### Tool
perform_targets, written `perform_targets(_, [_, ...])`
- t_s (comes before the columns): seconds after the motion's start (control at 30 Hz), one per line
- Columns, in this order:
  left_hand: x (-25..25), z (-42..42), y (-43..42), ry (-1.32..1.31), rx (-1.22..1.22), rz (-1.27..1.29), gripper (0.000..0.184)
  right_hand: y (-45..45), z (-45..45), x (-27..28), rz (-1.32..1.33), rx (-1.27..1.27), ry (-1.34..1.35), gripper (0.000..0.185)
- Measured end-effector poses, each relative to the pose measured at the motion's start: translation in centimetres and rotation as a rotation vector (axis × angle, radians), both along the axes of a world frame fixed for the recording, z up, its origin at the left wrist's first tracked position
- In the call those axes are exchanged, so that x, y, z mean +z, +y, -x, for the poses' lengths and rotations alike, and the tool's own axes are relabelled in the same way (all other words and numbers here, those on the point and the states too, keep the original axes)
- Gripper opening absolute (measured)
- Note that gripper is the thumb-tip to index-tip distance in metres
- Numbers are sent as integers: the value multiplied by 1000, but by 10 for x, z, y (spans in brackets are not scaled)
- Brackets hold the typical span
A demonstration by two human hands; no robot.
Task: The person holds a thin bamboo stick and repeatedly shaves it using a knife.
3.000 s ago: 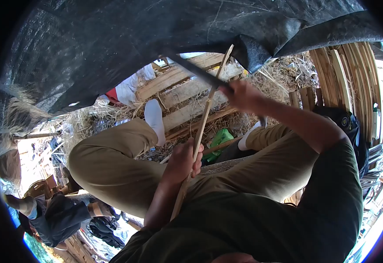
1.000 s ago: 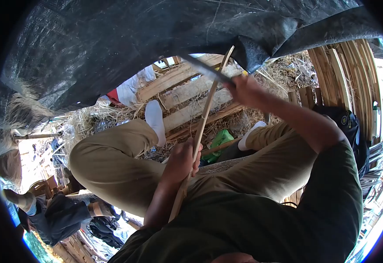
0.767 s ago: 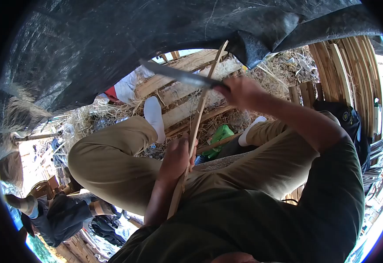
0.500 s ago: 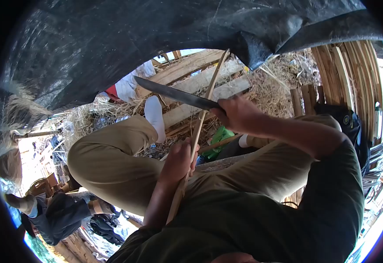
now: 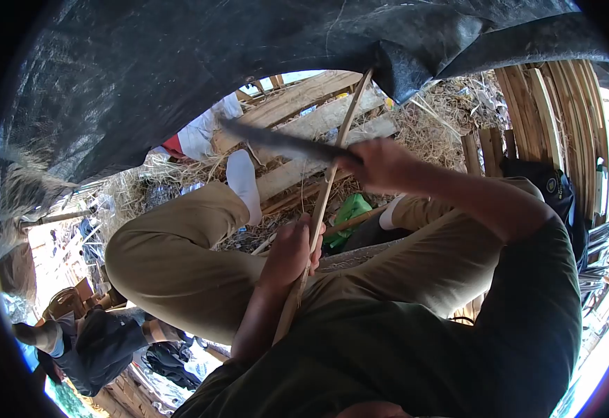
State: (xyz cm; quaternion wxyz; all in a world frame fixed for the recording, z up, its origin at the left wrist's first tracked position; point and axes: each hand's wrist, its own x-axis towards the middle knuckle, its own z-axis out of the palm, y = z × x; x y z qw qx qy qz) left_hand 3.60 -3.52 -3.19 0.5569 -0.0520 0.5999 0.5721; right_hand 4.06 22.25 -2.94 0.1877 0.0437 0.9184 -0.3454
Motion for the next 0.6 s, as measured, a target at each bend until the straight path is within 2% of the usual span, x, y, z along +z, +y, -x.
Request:
perform_targets(0.1, [3,2,0,-84,21,-43,39,28,20,-16,-161,-183,89,39])
perform_targets(0.2, [14,7,4,-281,64,-102,32,-6,-3,-6,-87,-206,-17,40])
perform_targets(0.23, [16,9,3,-356,75,-111,30,-18,-14,-8,-3,-50,205,41])
perform_targets(0.3, [19,7,2,-450,97,-97,27,-11,-9,1,1,-52,83,41])
perform_targets(0.37, [20,12,10,-456,128,-89,24,4,2,-2,30,-84,61,41])
perform_targets(0.47, [21,11,8,-361,111,-114,21,44,24,-22,-142,-207,64,41])
perform_targets(0.53, [26,10,9,-303,81,-72,23,45,6,-51,-408,12,387,40])
perform_targets(0.6, [22,12,9,-298,60,-70,25,16,-13,-59,-258,-87,96,39])
